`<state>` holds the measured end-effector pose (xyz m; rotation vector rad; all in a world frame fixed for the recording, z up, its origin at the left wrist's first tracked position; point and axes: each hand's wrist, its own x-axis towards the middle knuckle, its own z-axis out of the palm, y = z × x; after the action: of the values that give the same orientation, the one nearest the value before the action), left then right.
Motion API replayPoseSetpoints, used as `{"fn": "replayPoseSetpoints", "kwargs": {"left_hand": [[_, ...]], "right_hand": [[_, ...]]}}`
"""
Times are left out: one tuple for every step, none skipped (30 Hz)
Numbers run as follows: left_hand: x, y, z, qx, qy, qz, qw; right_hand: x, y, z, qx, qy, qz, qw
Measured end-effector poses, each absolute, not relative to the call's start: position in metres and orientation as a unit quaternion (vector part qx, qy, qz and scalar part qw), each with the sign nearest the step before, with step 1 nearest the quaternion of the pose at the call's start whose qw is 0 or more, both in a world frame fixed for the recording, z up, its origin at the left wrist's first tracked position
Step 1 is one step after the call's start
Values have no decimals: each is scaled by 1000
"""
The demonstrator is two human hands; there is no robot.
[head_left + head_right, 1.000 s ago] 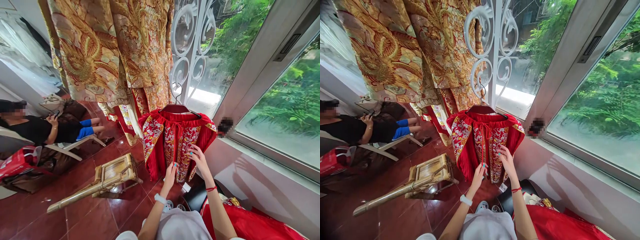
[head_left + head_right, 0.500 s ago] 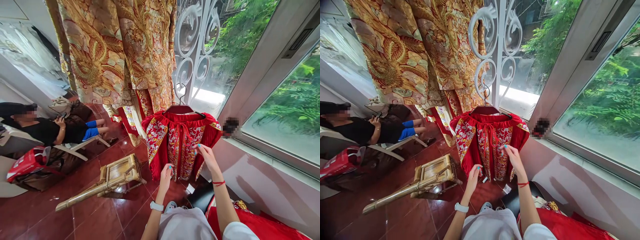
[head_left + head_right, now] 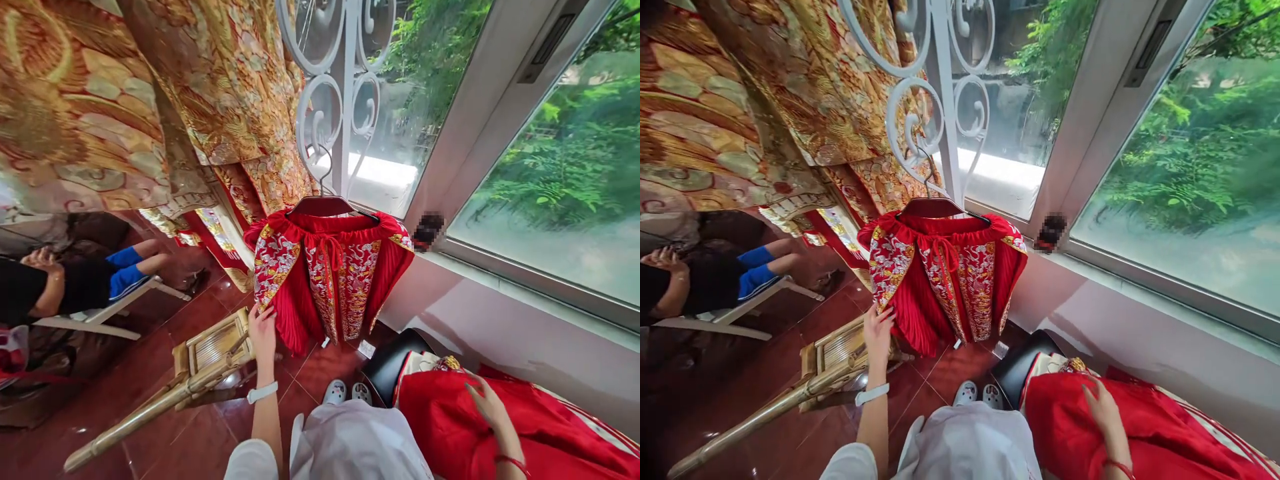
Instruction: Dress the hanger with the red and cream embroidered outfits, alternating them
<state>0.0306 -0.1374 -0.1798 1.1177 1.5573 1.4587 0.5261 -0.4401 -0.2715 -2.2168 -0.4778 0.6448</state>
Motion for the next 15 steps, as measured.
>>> {"fn": "replayPoseSetpoints", "kwargs": {"left_hand": [[20,-132,-174,426,619,572,331],[10,-122,-164,426,630,581,291],[0,-108,-151,434,634,593,242],[-8,-89,-135,447,626,608,196],[-14,-67,-118,467,605,624,167],[-17,-43,-101,491,577,635,154],[-17,-19,-85,534,546,623,170],[-14,2,-71,584,520,593,194],[-8,21,-60,637,496,558,194],[-1,34,-50,673,480,531,188],[7,43,-43,698,470,510,178],[16,47,-37,710,468,500,163],[24,47,-33,713,473,497,148],[30,43,-28,710,482,496,133],[36,36,-24,707,493,495,114]], "right_hand": [[536,-462,-275,-882,-171,242,366],[546,-483,-278,-894,-155,231,352],[555,-501,-279,-903,-143,221,339],[563,-517,-279,-911,-133,211,329],[568,-530,-277,-918,-126,201,319],[572,-540,-274,-923,-123,192,310],[573,-547,-271,-928,-119,183,302],[573,-551,-267,-931,-118,175,297],[569,-554,-262,-934,-117,168,294],[564,-554,-257,-935,-118,162,293],[558,-553,-252,-935,-119,159,295],[550,-551,-247,-933,-121,158,300],[542,-549,-242,-931,-123,158,305],[534,-548,-235,-930,-121,159,309],[526,-547,-229,-931,-113,154,310]]}}
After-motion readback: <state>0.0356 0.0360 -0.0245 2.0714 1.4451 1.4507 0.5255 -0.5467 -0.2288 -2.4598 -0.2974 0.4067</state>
